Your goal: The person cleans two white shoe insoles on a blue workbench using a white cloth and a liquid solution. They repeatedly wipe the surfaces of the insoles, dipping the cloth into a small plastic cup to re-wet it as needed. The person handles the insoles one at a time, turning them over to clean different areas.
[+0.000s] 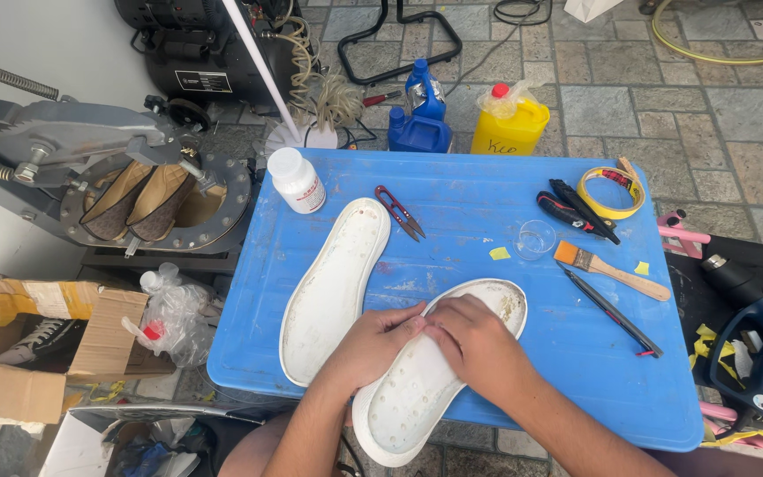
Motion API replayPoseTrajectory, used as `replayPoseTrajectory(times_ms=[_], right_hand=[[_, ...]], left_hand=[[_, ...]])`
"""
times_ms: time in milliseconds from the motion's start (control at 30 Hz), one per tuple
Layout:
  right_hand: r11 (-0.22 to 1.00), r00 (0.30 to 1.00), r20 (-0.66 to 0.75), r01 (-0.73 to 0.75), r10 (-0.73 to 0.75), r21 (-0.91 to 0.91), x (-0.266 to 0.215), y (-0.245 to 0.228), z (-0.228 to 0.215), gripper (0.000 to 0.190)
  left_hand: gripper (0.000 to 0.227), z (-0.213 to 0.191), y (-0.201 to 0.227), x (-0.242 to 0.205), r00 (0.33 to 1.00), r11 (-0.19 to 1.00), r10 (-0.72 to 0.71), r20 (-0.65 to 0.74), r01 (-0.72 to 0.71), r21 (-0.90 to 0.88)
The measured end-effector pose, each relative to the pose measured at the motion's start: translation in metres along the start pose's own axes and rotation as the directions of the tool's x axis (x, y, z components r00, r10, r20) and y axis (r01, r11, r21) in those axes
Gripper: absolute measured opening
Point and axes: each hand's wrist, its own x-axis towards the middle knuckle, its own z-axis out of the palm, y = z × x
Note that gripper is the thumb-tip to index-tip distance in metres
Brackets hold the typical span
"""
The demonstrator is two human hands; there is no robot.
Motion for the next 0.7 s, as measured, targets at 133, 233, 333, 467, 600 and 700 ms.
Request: replayPoseTrajectory(times_ms=[133,233,333,467,600,700], right_hand=[[0.973,0.992,0.123,-0.036,0.007,0.23,-0.01,-0.017,-0.007,0.012],[0.907,0.931,0.366,-0.148,-0.007,0.394,-0.023,-0.021,-0.011,0.01],[0.954,0.942,0.33,-0.046,-0.057,0.297,-0.032,-0.014,-0.008,0.012],[0.977,0.983,0.186,0.044,-0.005,-0.209,-0.012,0.023,-0.021,0.018],[0.793,0.99,0.137,0.107,-0.03,-0.6,-0.002,0.038,-0.037,0.027],[0.697,0.963,0.192,0.008,0.187,-0.717,-0.014,0.032,-0.041,0.026]], left_hand=[[0.044,0.002,0.002,0.0,1.0,0.999,-0.015,-0.005,0.015,0.028],[0.044,0.004,0.006,-0.005,0.999,0.999,-0.036,-0.03,0.037,0.019],[0.043,0.002,0.013,-0.006,0.998,0.998,-0.051,-0.031,0.052,0.042],[0.043,0.002,0.018,-0.007,0.996,0.994,-0.084,-0.027,0.086,0.067],[0.043,0.003,0.019,-0.005,0.997,0.997,-0.066,-0.029,0.067,0.042],[0.043,0.004,0.018,-0.006,0.995,0.996,-0.09,-0.043,0.091,0.026]])
